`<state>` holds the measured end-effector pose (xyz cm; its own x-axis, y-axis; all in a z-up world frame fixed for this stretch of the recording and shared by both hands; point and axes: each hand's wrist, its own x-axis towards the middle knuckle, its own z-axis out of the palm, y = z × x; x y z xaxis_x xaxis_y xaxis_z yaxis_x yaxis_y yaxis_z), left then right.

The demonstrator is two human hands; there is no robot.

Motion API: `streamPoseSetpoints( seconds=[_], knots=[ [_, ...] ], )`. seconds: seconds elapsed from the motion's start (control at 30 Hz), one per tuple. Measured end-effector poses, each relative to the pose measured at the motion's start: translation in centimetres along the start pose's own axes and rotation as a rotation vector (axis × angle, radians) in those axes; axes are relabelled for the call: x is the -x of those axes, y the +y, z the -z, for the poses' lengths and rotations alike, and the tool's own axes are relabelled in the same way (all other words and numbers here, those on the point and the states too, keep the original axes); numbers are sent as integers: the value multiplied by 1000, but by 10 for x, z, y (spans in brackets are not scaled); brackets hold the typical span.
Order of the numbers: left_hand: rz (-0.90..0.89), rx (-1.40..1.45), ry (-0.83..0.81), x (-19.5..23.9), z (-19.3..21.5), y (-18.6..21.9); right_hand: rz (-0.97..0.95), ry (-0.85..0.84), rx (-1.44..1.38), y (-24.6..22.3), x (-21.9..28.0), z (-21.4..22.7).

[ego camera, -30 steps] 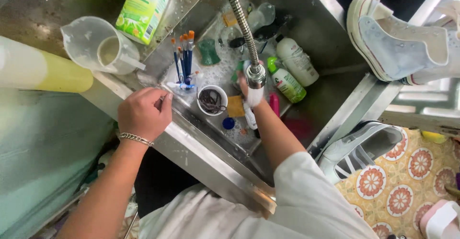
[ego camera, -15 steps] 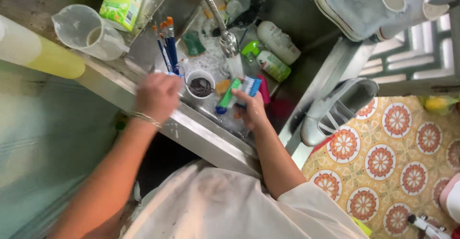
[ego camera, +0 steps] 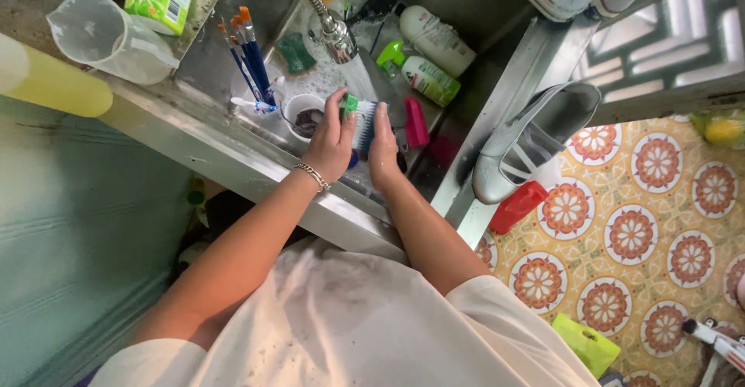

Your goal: Applying cleaning solution to a shoe with a brush and then washing tools in a sink

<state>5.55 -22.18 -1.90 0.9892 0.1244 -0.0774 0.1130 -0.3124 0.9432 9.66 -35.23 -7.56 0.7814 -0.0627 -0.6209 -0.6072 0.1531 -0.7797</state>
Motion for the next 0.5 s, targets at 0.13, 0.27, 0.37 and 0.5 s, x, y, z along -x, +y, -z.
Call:
streamPoseSetpoints(
  seconds=[0.13, 0.27, 0.37, 0.5],
  knots=[
    [-61, -67, -18, -4, -3, -10, 155, -83, 94, -7, 8, 7],
    [-120, -134, -113, -17, -2, -40, 122, -133, 2, 74, -54, 31],
    [-92, -178, -256, -14, 27, -40, -122, -293, -270, -46, 77, -19],
    [-251, -355, -140, -19, 27, -46, 79, -265, -149, 31, -40, 35]
  ],
)
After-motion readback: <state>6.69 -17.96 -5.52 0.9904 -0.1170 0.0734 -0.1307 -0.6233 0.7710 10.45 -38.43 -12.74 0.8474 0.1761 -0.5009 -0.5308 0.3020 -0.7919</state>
